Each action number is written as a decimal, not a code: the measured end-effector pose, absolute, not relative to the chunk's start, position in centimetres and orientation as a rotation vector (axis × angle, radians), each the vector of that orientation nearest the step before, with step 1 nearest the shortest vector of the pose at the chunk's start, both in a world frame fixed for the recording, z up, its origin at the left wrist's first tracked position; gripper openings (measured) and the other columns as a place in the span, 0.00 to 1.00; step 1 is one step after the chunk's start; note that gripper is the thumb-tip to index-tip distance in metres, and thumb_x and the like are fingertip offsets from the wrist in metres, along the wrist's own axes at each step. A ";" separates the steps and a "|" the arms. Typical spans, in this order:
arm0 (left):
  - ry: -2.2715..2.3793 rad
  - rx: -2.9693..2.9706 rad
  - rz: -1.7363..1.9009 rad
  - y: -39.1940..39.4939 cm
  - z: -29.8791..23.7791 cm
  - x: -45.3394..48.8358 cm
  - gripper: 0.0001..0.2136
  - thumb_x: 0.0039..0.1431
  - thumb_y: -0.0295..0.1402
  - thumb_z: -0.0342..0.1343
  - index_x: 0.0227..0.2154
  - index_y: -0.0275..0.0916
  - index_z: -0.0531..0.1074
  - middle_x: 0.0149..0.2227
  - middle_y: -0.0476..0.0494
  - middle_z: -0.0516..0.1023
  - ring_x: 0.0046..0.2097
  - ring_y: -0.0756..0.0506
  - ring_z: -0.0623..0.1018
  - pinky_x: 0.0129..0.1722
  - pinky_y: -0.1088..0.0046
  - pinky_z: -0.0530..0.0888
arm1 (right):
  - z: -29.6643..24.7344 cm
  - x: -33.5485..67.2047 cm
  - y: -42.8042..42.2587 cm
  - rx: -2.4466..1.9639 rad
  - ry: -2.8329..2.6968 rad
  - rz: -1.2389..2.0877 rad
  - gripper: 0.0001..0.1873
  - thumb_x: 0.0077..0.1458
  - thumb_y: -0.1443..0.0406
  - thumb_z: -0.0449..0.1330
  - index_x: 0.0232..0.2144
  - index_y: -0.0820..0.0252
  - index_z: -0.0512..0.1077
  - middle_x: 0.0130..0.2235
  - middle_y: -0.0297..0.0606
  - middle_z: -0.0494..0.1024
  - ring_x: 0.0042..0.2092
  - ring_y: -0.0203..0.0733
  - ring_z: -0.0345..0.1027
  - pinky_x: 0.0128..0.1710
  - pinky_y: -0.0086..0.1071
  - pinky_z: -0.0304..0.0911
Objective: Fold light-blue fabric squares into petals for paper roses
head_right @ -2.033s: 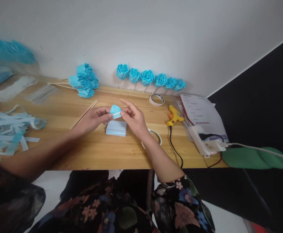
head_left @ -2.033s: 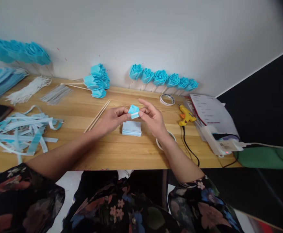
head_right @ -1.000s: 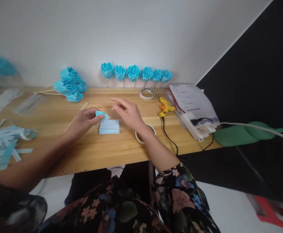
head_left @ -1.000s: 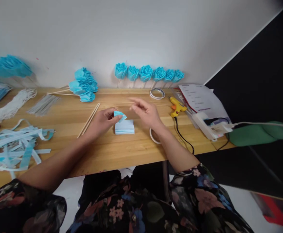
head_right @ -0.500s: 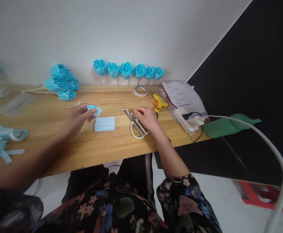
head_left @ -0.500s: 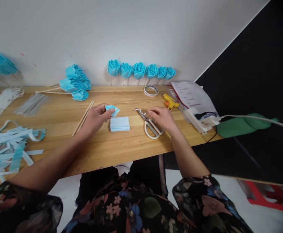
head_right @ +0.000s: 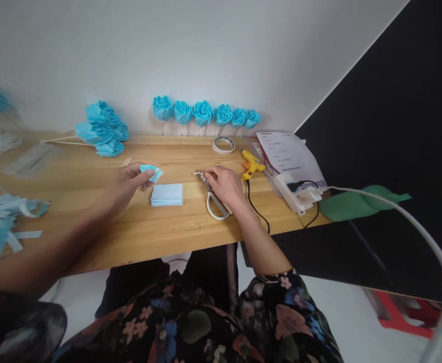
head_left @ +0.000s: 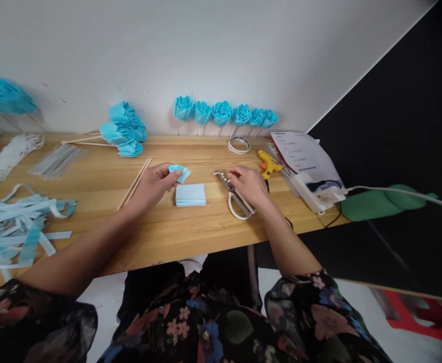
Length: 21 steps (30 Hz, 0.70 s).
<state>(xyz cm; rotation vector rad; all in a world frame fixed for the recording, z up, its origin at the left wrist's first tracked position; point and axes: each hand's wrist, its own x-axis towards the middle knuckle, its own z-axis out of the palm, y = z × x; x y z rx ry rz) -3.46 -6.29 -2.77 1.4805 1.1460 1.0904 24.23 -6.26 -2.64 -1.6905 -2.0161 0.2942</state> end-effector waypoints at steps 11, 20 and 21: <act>1.117 1.456 1.112 -6.6 -2.4 -3.4 0.15 0.55 0.45 0.61 0.23 0.38 0.72 0.22 0.50 0.71 0.25 0.51 0.67 0.27 0.73 0.63 | -2.9 23.4 -4.6 -1.763 -1.962 0.464 0.09 0.58 0.63 0.59 0.32 0.57 0.80 0.30 0.37 0.82 0.31 0.40 0.72 0.31 0.32 0.58; 1.107 1.390 1.092 -6.6 -2.3 -3.4 0.16 0.56 0.46 0.60 0.24 0.37 0.72 0.22 0.49 0.72 0.24 0.52 0.68 0.27 0.74 0.65 | -5.3 23.7 -4.2 -1.691 -1.713 0.611 0.08 0.60 0.64 0.55 0.31 0.58 0.73 0.31 0.35 0.83 0.27 0.36 0.71 0.31 0.31 0.63; 1.100 1.369 1.094 -6.6 -2.3 -3.4 0.17 0.56 0.46 0.60 0.24 0.36 0.72 0.22 0.49 0.72 0.24 0.52 0.68 0.26 0.74 0.65 | -5.3 23.7 -4.3 -1.677 -1.693 0.612 0.08 0.60 0.64 0.54 0.31 0.57 0.73 0.31 0.35 0.83 0.26 0.36 0.71 0.31 0.31 0.63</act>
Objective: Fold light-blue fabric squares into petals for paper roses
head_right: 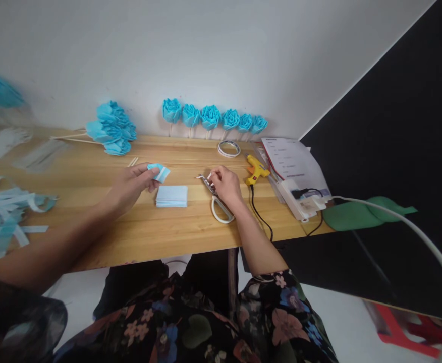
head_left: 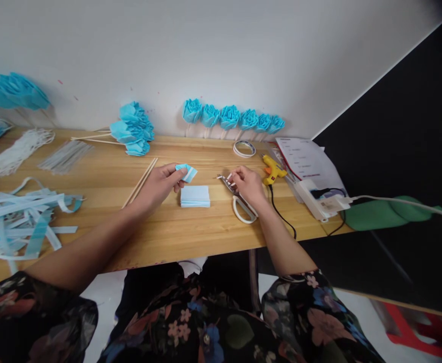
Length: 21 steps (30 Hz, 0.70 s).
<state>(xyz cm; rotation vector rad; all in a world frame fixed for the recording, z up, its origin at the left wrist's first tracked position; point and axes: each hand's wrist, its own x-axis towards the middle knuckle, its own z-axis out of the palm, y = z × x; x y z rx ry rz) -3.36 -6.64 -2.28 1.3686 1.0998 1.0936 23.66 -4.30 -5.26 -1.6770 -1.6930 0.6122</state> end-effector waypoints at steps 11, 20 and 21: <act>1.071 1.234 1.014 -6.9 -2.6 -3.1 0.17 0.59 0.43 0.58 0.22 0.35 0.73 0.23 0.46 0.73 0.25 0.52 0.69 0.28 0.73 0.65 | -0.4 18.9 -6.4 -1.054 -1.870 -0.081 0.09 0.65 0.64 0.56 0.33 0.56 0.74 0.30 0.35 0.77 0.33 0.40 0.69 0.37 0.36 0.63; 1.002 1.135 1.013 -6.9 -2.6 -2.8 0.16 0.61 0.41 0.58 0.22 0.35 0.72 0.22 0.47 0.73 0.24 0.52 0.69 0.26 0.74 0.65 | -2.7 16.6 -6.4 -0.763 -2.027 -0.356 0.06 0.63 0.69 0.58 0.40 0.55 0.74 0.34 0.38 0.80 0.38 0.42 0.72 0.38 0.37 0.65; 1.006 1.149 1.009 -6.9 -2.7 -2.8 0.16 0.61 0.41 0.58 0.22 0.35 0.72 0.22 0.47 0.73 0.24 0.52 0.69 0.26 0.74 0.65 | -2.8 16.6 -6.5 -0.756 -2.032 -0.382 0.06 0.63 0.69 0.58 0.41 0.55 0.74 0.34 0.38 0.80 0.37 0.42 0.72 0.38 0.37 0.65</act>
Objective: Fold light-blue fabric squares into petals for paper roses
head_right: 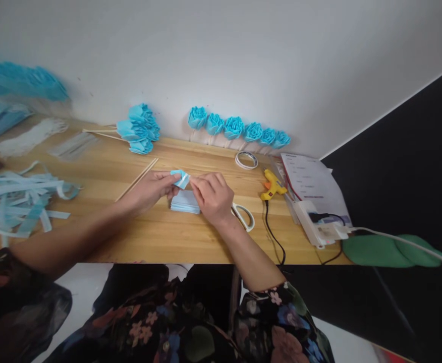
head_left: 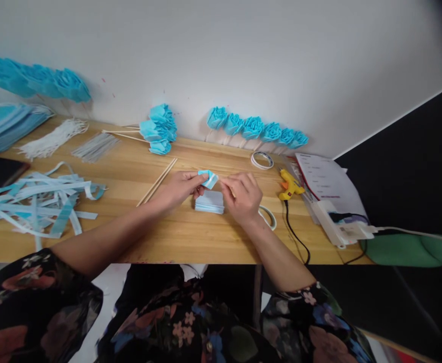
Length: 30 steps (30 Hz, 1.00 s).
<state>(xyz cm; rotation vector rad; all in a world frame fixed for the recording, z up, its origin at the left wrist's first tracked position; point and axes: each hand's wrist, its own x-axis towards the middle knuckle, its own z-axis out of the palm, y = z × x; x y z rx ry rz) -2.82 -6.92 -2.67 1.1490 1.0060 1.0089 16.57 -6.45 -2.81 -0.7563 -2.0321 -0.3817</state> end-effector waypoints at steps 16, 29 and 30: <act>1.069 1.251 1.029 -6.9 -3.2 -2.9 0.19 0.60 0.46 0.56 0.20 0.37 0.71 0.21 0.47 0.72 0.24 0.52 0.69 0.27 0.74 0.65 | -2.9 16.2 -6.7 -0.765 -2.073 -0.468 0.06 0.64 0.69 0.59 0.38 0.56 0.76 0.33 0.37 0.80 0.36 0.40 0.72 0.38 0.35 0.66; 1.006 1.186 1.018 -6.9 -3.3 -2.7 0.19 0.56 0.49 0.60 0.22 0.37 0.72 0.23 0.47 0.73 0.25 0.52 0.69 0.26 0.74 0.66 | -3.4 15.8 -6.6 -0.801 -2.130 -0.333 0.08 0.64 0.68 0.58 0.36 0.57 0.77 0.32 0.39 0.80 0.37 0.41 0.70 0.38 0.35 0.66; 0.997 1.171 1.015 -6.8 -3.3 -2.7 0.19 0.56 0.49 0.61 0.22 0.37 0.72 0.23 0.47 0.73 0.24 0.52 0.69 0.26 0.74 0.66 | -3.5 15.8 -6.6 -0.811 -2.132 -0.308 0.08 0.64 0.68 0.58 0.36 0.56 0.77 0.33 0.39 0.80 0.37 0.41 0.71 0.38 0.36 0.66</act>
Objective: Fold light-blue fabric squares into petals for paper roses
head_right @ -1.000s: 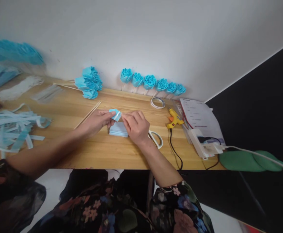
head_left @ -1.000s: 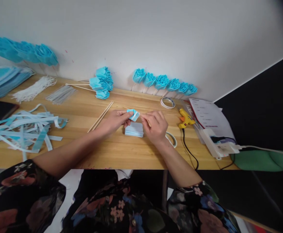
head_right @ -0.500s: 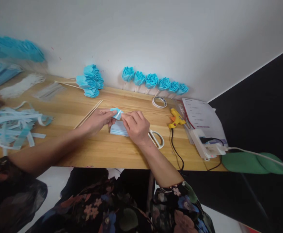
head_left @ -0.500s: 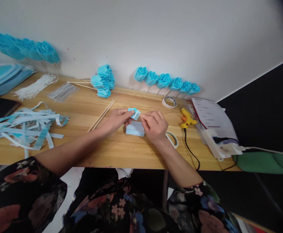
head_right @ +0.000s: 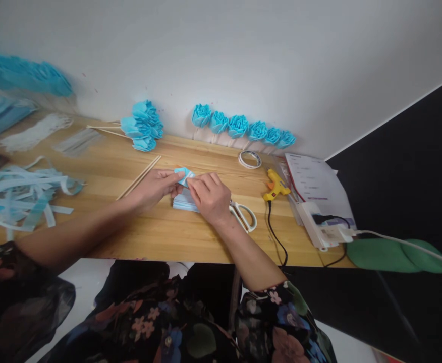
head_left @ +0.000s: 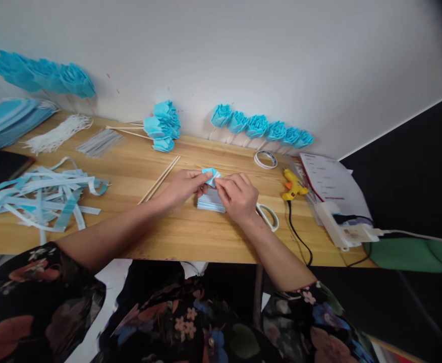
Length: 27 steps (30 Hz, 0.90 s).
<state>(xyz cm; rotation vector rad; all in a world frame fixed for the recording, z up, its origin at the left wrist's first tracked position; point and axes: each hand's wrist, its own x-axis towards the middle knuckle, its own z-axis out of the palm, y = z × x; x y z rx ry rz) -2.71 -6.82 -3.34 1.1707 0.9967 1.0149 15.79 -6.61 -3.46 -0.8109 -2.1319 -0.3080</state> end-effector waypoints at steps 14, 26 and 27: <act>1.100 1.370 0.899 -6.7 -2.3 -3.2 0.17 0.61 0.44 0.56 0.24 0.36 0.75 0.22 0.48 0.72 0.23 0.52 0.68 0.25 0.76 0.65 | -3.5 16.6 -5.8 -0.954 -1.777 0.763 0.17 0.63 0.57 0.57 0.52 0.55 0.70 0.37 0.35 0.77 0.38 0.38 0.71 0.35 0.33 0.67; 0.954 1.539 0.951 -7.0 -3.0 -2.8 0.14 0.57 0.44 0.61 0.34 0.37 0.75 0.33 0.47 0.77 0.33 0.50 0.73 0.32 0.74 0.69 | -4.4 16.2 -5.5 -0.912 -1.668 1.141 0.25 0.57 0.57 0.64 0.56 0.52 0.68 0.34 0.31 0.73 0.32 0.34 0.66 0.30 0.30 0.66; 0.967 1.530 0.961 -6.9 -3.1 -2.7 0.13 0.57 0.43 0.61 0.34 0.37 0.75 0.33 0.47 0.77 0.33 0.49 0.73 0.33 0.74 0.69 | -4.4 16.1 -5.5 -0.915 -1.674 1.137 0.25 0.57 0.57 0.64 0.56 0.52 0.68 0.34 0.32 0.73 0.32 0.34 0.65 0.30 0.30 0.66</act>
